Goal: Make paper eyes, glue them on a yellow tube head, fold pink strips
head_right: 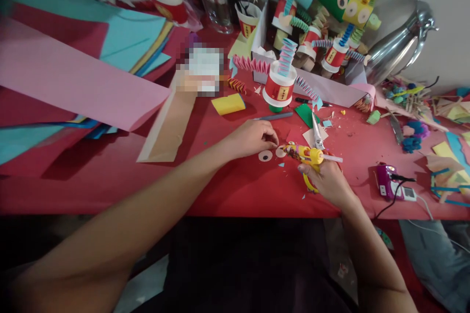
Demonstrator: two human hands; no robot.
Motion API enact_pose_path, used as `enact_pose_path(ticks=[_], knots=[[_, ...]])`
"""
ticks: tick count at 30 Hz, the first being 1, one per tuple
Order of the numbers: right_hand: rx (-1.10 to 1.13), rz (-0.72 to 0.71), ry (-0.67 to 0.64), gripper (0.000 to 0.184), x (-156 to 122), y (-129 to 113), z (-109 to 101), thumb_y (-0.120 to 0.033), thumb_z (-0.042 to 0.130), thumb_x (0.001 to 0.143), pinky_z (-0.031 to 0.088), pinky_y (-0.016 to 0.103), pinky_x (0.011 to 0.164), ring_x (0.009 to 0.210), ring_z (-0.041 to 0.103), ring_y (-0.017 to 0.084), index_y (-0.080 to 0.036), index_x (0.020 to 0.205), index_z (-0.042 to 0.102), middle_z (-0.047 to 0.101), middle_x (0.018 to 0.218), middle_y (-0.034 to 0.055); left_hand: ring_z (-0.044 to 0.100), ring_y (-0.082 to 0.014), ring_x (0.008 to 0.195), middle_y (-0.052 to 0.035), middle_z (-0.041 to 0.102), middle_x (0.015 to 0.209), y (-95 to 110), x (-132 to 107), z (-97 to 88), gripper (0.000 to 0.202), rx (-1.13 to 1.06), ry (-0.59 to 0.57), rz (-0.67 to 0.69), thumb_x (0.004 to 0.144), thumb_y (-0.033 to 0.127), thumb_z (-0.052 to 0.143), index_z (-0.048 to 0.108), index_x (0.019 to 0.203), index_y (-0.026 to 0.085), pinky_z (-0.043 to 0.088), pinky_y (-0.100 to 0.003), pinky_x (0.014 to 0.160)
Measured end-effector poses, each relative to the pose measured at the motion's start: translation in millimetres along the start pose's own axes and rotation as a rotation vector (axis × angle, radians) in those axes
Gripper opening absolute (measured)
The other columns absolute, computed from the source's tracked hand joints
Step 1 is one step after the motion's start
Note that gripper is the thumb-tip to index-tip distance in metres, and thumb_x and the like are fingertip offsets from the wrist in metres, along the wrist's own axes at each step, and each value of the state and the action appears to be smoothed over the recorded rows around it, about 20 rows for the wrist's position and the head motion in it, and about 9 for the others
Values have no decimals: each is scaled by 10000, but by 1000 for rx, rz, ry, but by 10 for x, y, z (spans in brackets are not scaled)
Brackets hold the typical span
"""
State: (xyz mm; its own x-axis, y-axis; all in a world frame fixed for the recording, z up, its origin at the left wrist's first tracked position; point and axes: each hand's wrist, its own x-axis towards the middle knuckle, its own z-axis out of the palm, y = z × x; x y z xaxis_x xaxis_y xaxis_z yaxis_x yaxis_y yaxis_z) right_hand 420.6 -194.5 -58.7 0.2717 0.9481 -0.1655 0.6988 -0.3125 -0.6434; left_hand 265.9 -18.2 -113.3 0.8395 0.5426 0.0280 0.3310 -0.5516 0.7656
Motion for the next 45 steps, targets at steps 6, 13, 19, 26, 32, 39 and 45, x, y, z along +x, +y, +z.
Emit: enact_pose_path(ticks=[6, 13, 19, 26, 32, 39, 45], knots=[[-7, -23, -60, 376, -26, 21, 11, -518, 517, 863, 372, 267, 490, 518, 459, 144, -247, 608, 459, 460, 506, -25, 626, -170, 695, -18, 722, 743, -9, -2, -24, 121, -22, -3, -5, 667, 127, 678, 745, 636, 223, 448, -283, 670], [-51, -12, -34, 403, -42, 38, -65, -551, 507, 859, 375, 281, 487, 528, 489, 163, -253, 591, 469, 453, 486, -14, 622, -166, 692, -15, 720, 744, 2, 0, -41, 119, -30, -11, -12, 660, 124, 680, 747, 650, 222, 440, -276, 653], [-63, 29, 5, 438, 26, 29, -20, -601, 518, 847, 385, 296, 504, 568, 529, 183, -252, 587, 470, 499, 514, 8, 617, -156, 675, -17, 724, 756, -16, -7, -50, 146, -59, 24, -37, 669, 90, 657, 732, 647, 213, 448, -279, 661], [-82, -13, -27, 437, 1, -6, -37, -615, 506, 844, 366, 289, 505, 569, 526, 187, -256, 595, 494, 467, 490, -2, 622, -150, 697, -29, 731, 788, 25, -21, -90, 131, -34, 0, -58, 692, 110, 638, 742, 711, 187, 448, -262, 663], [-119, -3, -22, 482, 27, -40, -45, -642, 469, 849, 369, 280, 513, 564, 520, 176, -246, 574, 466, 466, 486, -2, 642, -147, 761, -40, 746, 859, 109, -40, -153, 154, 8, -63, -106, 735, 117, 615, 751, 784, 170, 445, -243, 676], [-110, 21, -22, 471, -9, -20, -104, -619, 497, 844, 349, 268, 468, 498, 466, 148, -243, 562, 469, 437, 464, -17, 645, -152, 779, -50, 752, 900, 126, -19, -157, 167, 49, -88, -112, 737, 108, 617, 759, 802, 166, 446, -249, 686], [-130, 4, 8, 495, 10, -34, -102, -641, 495, 841, 327, 262, 443, 479, 445, 142, -250, 542, 446, 384, 427, -29, 644, -155, 792, -49, 751, 894, 98, -4, -139, 164, 71, -89, -73, 728, 113, 619, 759, 787, 173, 448, -253, 698]])
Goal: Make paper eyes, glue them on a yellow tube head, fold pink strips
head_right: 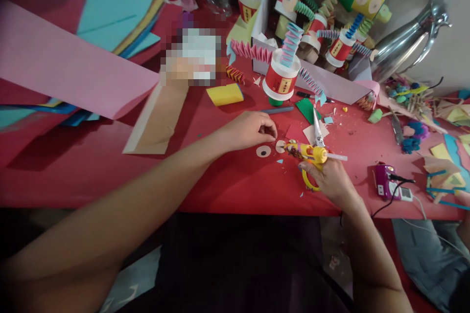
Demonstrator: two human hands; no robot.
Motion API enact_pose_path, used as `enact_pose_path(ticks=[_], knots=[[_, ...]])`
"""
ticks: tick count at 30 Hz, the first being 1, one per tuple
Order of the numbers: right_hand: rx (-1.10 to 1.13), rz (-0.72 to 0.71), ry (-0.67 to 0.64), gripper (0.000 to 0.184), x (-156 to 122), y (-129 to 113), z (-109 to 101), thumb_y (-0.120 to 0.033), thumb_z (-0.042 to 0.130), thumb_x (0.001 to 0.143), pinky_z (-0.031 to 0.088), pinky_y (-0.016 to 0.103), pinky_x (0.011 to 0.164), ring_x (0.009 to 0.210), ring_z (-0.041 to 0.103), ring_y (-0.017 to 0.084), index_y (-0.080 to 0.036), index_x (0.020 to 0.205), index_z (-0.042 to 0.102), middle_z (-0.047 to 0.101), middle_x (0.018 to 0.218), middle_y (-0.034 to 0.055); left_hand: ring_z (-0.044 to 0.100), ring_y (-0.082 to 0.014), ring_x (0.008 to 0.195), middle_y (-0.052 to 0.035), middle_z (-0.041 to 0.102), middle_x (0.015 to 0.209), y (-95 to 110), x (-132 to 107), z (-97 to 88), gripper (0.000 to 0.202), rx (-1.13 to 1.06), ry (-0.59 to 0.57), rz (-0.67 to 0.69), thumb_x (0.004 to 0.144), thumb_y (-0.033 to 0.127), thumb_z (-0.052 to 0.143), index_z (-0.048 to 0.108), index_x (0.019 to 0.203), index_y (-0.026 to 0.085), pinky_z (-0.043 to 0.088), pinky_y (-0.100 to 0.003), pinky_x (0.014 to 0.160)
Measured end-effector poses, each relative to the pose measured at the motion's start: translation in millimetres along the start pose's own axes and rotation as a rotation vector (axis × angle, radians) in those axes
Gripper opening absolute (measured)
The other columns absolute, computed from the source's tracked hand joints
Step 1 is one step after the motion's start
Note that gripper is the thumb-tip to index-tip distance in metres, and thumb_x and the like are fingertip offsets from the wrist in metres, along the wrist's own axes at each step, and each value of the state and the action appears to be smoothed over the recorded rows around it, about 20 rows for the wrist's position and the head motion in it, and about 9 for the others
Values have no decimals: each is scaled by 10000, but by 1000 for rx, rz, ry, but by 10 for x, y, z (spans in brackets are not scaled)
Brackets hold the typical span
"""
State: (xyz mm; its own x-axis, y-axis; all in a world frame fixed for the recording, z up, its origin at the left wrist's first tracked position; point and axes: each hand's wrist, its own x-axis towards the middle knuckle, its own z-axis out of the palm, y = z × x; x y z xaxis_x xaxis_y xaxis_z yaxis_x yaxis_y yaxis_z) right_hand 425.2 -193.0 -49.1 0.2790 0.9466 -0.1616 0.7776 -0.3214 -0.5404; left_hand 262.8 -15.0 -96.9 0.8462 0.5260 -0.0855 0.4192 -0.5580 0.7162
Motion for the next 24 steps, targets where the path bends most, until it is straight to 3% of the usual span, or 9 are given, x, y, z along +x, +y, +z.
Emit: enact_pose_path(ticks=[18, 24], knots=[[-54, 22, 11, 571, 14, 57, -11, -709, 469, 826, 275, 265, 408, 404, 326, 103, -256, 491, 375, 386, 424, -32, 650, -161, 808, -45, 746, 906, 31, -13, -9, 182, -2, -10, -43, 734, 100, 611, 765, 785, 181, 459, -262, 720], [-56, -25, 29, 556, -1, 38, -3, -688, 462, 852, 352, 267, 464, 479, 462, 143, -256, 509, 400, 406, 433, -19, 642, -151, 784, -38, 747, 902, 9, -11, -2, 175, -22, -4, -23, 732, 104, 613, 760, 785, 184, 452, -256, 708]])
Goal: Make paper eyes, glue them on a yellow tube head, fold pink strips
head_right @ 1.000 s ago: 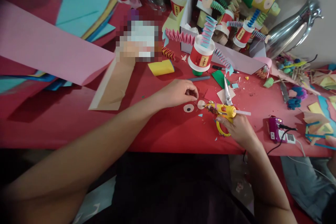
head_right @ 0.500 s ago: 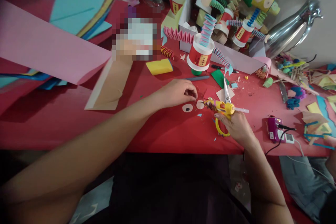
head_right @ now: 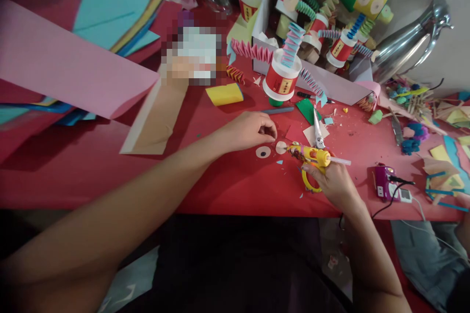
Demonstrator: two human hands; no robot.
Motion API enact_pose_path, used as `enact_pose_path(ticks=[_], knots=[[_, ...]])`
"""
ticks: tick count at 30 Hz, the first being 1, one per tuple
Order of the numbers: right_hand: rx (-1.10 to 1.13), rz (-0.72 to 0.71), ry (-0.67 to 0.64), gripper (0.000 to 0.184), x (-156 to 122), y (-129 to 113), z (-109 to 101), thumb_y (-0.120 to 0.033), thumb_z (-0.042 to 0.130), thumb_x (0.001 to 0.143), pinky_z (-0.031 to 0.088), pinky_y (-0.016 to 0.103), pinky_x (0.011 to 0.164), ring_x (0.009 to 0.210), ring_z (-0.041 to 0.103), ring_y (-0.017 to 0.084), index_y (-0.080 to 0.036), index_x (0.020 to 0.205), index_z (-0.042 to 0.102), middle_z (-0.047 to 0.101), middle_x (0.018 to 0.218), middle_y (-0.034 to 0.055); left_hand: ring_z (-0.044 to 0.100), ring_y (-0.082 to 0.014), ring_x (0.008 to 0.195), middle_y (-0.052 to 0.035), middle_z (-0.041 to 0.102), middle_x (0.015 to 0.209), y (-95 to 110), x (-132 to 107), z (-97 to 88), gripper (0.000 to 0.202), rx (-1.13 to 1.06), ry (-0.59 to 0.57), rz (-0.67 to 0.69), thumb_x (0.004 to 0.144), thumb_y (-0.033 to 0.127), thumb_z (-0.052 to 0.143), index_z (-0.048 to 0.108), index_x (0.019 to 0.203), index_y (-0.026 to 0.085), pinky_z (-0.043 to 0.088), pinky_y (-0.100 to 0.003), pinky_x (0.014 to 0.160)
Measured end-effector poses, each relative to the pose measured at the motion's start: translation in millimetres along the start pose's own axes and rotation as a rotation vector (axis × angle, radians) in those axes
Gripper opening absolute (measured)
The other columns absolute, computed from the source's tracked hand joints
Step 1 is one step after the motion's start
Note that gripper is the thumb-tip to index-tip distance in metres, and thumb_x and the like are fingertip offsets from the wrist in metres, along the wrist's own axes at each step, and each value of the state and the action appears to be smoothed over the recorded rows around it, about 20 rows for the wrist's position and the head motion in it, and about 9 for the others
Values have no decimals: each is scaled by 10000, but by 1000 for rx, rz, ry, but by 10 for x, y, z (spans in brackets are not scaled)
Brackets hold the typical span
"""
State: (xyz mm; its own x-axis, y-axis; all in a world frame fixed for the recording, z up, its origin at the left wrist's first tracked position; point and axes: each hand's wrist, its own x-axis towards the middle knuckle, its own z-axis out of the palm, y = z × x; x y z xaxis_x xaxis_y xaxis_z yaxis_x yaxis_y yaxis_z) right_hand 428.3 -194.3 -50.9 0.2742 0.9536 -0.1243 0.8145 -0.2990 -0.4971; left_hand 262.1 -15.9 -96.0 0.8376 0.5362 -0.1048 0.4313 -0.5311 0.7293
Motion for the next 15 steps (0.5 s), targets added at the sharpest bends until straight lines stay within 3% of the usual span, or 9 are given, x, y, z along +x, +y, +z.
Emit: enact_pose_path(ticks=[8, 15], knots=[[8, 13, 17, 552, 42, -38, 16, -697, 460, 839, 345, 265, 451, 493, 486, 153, -261, 508, 390, 380, 425, -21, 648, -160, 820, -45, 747, 909, -1, 7, -1, 163, 28, -3, -3, 748, 113, 614, 757, 788, 180, 457, -257, 720], [-1, 24, 13, 583, 40, 14, 12, -713, 453, 845, 327, 264, 427, 433, 424, 125, -246, 497, 429, 422, 425, -17, 644, -153, 802, -39, 747, 899, -19, 7, 7, 161, 43, 8, 32, 748, 115, 612, 753, 779, 186, 457, -251, 712]])
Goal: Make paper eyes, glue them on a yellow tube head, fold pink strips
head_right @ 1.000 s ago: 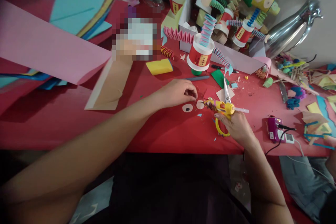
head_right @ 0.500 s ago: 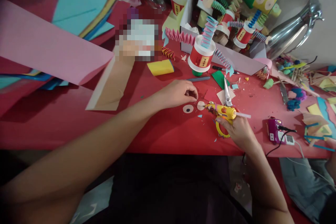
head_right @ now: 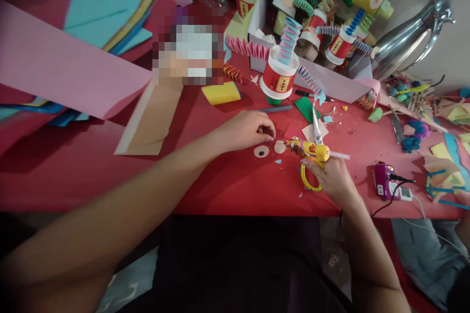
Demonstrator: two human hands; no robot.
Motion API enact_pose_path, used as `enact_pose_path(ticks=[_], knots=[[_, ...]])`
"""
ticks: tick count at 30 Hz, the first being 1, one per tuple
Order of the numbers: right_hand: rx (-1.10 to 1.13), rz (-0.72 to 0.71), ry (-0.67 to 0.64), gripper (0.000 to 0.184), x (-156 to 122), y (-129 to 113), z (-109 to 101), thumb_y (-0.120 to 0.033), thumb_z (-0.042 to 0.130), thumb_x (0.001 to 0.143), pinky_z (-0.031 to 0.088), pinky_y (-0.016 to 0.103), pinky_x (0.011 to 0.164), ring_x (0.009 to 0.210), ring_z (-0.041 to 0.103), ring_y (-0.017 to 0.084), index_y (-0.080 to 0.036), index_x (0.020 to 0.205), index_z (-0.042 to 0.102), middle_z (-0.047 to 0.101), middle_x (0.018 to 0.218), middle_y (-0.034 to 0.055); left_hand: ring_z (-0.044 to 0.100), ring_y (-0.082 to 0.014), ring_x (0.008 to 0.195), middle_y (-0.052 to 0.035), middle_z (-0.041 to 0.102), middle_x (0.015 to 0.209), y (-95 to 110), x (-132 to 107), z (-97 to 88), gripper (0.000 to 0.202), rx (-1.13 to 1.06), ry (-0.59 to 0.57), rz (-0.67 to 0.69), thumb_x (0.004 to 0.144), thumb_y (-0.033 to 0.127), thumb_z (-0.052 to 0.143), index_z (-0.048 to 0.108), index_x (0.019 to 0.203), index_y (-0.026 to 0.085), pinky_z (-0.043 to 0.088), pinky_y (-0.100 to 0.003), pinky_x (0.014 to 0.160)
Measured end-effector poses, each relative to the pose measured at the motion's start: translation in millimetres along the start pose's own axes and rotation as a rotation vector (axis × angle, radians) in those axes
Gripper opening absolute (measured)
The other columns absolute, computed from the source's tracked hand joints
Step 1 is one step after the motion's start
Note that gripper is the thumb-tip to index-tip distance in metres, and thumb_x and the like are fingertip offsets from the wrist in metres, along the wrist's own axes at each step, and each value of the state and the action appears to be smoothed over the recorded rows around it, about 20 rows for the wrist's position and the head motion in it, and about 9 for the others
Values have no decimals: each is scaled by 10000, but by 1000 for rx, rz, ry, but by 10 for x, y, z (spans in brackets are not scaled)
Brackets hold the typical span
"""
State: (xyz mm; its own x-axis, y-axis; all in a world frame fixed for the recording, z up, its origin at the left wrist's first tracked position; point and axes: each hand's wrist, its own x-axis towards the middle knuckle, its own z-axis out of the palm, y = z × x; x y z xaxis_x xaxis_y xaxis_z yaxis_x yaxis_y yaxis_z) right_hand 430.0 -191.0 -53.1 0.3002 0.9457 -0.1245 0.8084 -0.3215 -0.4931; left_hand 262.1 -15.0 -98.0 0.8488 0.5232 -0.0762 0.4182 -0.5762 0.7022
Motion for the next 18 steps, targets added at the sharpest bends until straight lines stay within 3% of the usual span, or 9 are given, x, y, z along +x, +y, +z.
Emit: enact_pose_path(ticks=[10, 18], knots=[[-41, -77, -27, 591, -39, -51, 24, -705, 402, 888, 325, 282, 459, 468, 441, 142, -232, 557, 529, 437, 461, -6, 653, -164, 821, -47, 751, 918, 43, 2, -26, 161, -1, -23, -39, 742, 104, 611, 752, 783, 172, 452, -250, 704], [-39, 14, -40, 412, -199, 39, 33, -533, 505, 894, 393, 281, 503, 518, 552, 161, -201, 710, 667, 629, 583, 32, 647, -153, 775, -42, 755, 905, 17, 4, -6, 179, -12, -11, -24, 722, 120, 600, 757, 777, 184, 457, -253, 697]])
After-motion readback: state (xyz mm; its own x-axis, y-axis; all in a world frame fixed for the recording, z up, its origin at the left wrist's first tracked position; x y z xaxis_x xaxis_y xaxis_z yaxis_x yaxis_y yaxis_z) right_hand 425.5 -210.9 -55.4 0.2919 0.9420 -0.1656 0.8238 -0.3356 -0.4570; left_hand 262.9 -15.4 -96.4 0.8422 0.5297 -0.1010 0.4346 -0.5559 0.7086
